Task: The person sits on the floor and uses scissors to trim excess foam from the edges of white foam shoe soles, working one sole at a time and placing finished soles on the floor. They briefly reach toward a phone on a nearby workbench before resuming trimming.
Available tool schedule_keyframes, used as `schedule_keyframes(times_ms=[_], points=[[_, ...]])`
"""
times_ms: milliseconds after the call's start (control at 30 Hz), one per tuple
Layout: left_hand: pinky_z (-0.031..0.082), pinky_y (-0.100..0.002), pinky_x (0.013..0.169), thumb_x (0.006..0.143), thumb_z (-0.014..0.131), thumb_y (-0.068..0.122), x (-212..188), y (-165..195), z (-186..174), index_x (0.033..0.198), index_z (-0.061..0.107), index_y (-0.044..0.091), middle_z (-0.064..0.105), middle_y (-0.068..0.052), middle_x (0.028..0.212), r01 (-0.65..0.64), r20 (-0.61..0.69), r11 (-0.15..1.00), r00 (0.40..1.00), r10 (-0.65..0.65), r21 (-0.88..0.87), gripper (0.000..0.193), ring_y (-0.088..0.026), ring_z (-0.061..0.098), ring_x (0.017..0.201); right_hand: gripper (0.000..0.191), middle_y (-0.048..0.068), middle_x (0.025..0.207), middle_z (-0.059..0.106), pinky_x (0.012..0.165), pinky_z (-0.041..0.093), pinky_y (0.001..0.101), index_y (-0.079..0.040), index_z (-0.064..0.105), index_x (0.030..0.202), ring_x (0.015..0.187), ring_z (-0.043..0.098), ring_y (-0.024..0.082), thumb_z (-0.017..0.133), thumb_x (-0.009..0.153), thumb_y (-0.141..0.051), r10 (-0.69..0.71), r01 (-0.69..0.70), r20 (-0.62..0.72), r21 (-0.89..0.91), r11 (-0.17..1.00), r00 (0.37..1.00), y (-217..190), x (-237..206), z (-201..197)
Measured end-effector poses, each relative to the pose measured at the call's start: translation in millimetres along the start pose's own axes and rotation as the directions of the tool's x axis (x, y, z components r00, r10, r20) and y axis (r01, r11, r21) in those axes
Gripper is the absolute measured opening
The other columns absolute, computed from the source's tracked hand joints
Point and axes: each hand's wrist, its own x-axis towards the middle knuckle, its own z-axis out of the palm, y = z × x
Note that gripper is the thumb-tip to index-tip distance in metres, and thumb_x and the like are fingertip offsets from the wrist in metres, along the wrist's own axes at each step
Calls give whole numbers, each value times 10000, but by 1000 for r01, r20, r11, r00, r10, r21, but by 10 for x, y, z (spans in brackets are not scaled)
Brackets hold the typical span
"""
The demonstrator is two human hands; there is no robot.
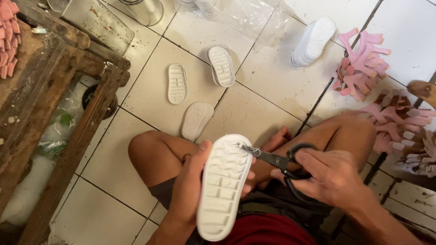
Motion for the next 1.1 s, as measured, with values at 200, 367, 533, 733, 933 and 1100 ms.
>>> schedule_keyframes(times_ms=[200, 367, 533, 733, 933, 1100], points=[[621, -376, 567, 1076, 374, 435, 167, -159, -40, 1286, 578, -158, 728, -275, 968, 183, 147, 983, 973, -179, -15, 661, -299, 737, 706, 243, 47, 678, 694, 470, 469, 265, 19, 733, 873, 541, 624, 92, 814, 806, -201, 331, -424, 291, 775, 468, 897, -123, -44, 342], [555, -324, 640, 1013, 533, 402, 71, -371, 19, 1401, 440, -69, 644, -244, 1058, 21, 220, 1000, 975, -25, 20, 617, -258, 684, 781, 92, 134, 646, 684, 414, 462, 308, 37, 671, 811, 456, 617, 168, 716, 809, -44, 447, -497, 498, 858, -130, 743, -257, 63, 545], [469, -384, 1108, 915, 785, 67, -63, -502, 21, 1594, 195, -62, 464, -231, 1535, -655, 328, 627, 755, 568, 422, 909, -253, 578, 1307, 51, 134, 648, 667, 393, 449, 316, -18, 646, 802, 431, 595, 194, 687, 830, -28, 472, -431, 554, 832, -350, 686, -272, 130, 621], [436, -422, 1173, 905, 715, 59, -96, -256, -205, 1622, 225, -85, 510, -215, 1549, -657, 138, 680, 745, 653, 325, 880, -284, 566, 1348, 540, 137, 718, 715, 570, 551, 326, 51, 763, 966, 626, 710, 232, 930, 654, -357, 133, -189, 151, 464, 865, 979, -80, -83, 272], [371, -439, 1303, 944, 719, 120, -195, -81, -211, 1578, 284, -57, 608, -219, 1470, -731, 408, 268, 603, 686, 628, 789, -300, 578, 1418, 638, 138, 899, 733, 576, 568, 300, 68, 671, 1028, 702, 731, 200, 939, 610, -332, 182, -170, -5, 330, 928, 983, -258, -79, 54], [416, -416, 1241, 944, 750, 179, -183, -90, -160, 1566, 283, -106, 617, -239, 1454, -676, 341, 446, 705, 621, 586, 828, -284, 602, 1367, 515, 114, 734, 692, 471, 507, 327, 35, 680, 875, 550, 657, 222, 953, 579, -286, 252, -264, 78, 264, 928, 964, -363, 47, -66]])
